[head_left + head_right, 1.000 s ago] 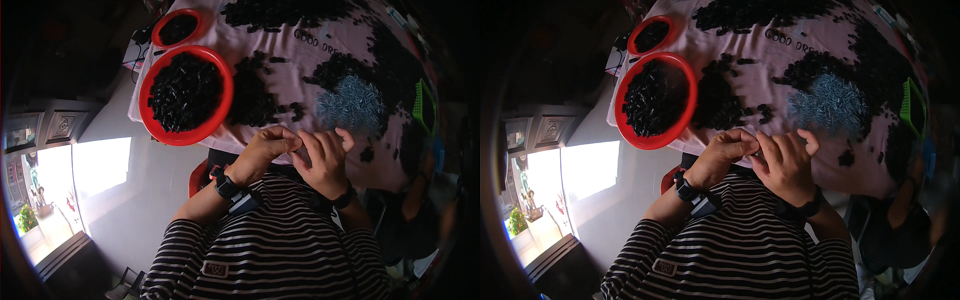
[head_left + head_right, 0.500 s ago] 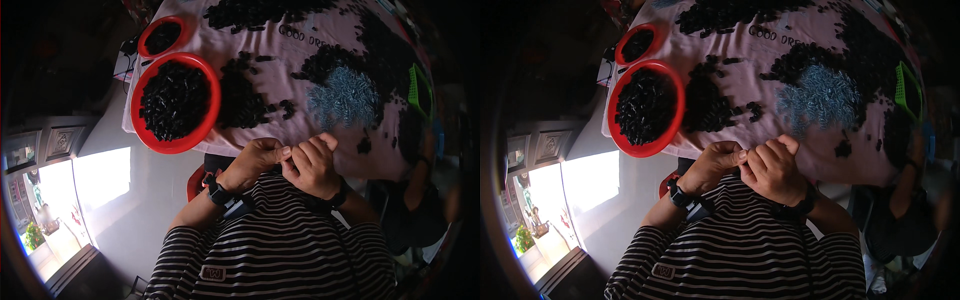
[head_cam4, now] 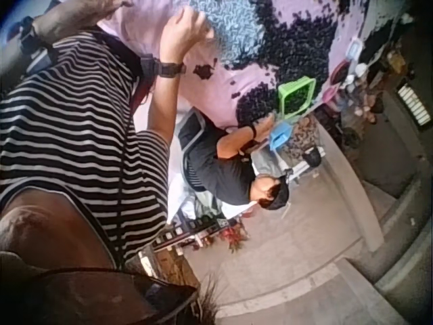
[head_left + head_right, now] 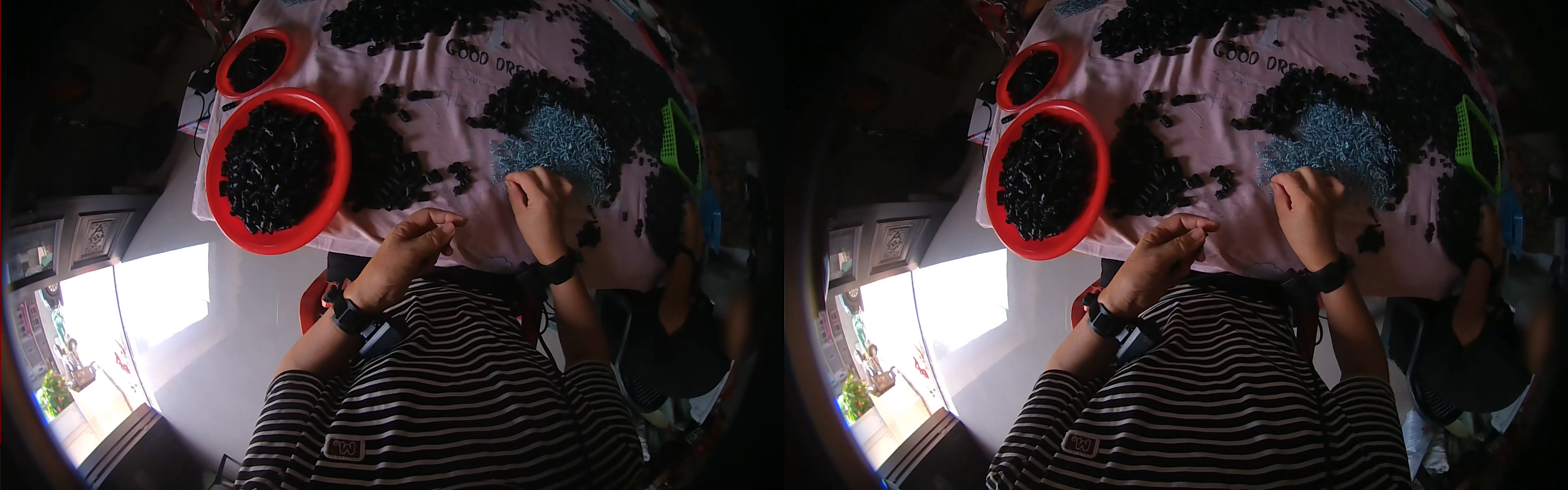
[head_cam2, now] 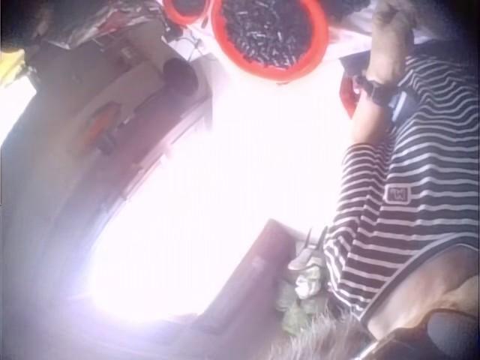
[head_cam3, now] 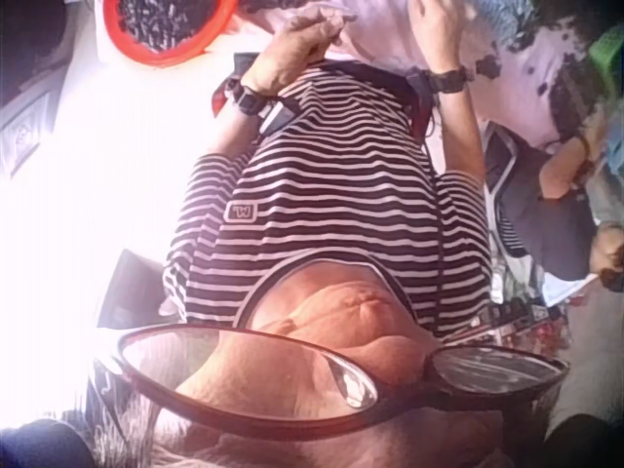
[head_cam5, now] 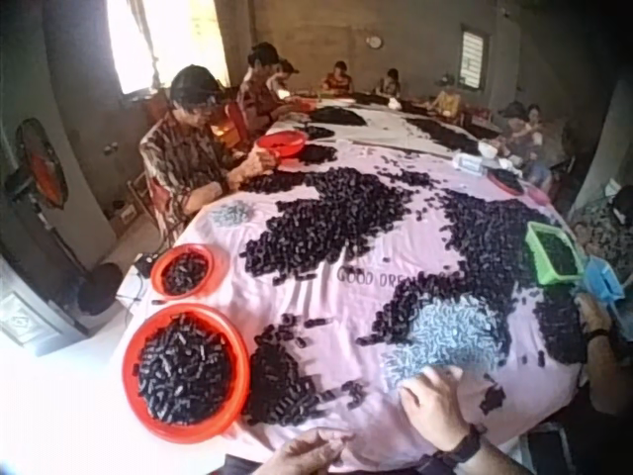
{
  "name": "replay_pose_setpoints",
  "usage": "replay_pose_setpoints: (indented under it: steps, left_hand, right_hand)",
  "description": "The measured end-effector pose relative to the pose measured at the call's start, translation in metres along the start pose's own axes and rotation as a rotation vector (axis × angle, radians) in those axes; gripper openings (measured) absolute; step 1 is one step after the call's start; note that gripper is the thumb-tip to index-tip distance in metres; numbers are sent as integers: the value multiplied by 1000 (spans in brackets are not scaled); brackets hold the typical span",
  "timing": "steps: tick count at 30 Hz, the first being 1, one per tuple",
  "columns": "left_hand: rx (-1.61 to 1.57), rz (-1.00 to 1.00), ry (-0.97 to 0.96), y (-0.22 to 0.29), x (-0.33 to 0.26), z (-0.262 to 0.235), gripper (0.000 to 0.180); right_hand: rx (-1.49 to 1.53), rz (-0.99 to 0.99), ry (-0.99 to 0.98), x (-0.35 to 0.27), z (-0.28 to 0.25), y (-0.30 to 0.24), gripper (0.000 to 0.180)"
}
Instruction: Sorting and inspecting small black plastic components at a work table.
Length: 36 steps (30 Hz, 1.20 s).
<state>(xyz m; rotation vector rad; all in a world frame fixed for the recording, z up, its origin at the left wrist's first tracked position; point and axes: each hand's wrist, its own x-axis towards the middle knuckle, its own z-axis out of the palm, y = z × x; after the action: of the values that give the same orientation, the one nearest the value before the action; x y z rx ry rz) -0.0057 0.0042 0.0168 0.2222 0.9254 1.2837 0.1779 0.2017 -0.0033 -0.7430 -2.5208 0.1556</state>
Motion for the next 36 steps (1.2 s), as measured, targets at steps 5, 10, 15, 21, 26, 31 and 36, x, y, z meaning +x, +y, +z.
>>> replay_pose_setpoints:
  steps: [5,10,15,21,26,31,36]
  left_hand:
    - [110,-32,14,5,-5,4,37]
    - [140,14,31,0,-7,2,40]
    - [173,-7,-15,4,-6,6,40]
    - [190,-12,-19,3,-6,3,38]
    - [183,-26,-10,-2,-3,2,37]
    - [169,-51,-22,2,-6,5,36]
    - [150,-11,-46,2,-6,0,43]
  right_hand:
    - [-9,-54,-15,9,7,0,12]
    - [218,105,-87,6,5,22,12]
    - [159,112,-47,5,6,21,15]
    - [61,21,-10,9,7,12,15]
    - [-11,-39,-9,13,12,1,14]
    - [-23,3,-35,18,21,0,12]
    - [-70,27,-55,14,25,6,10]
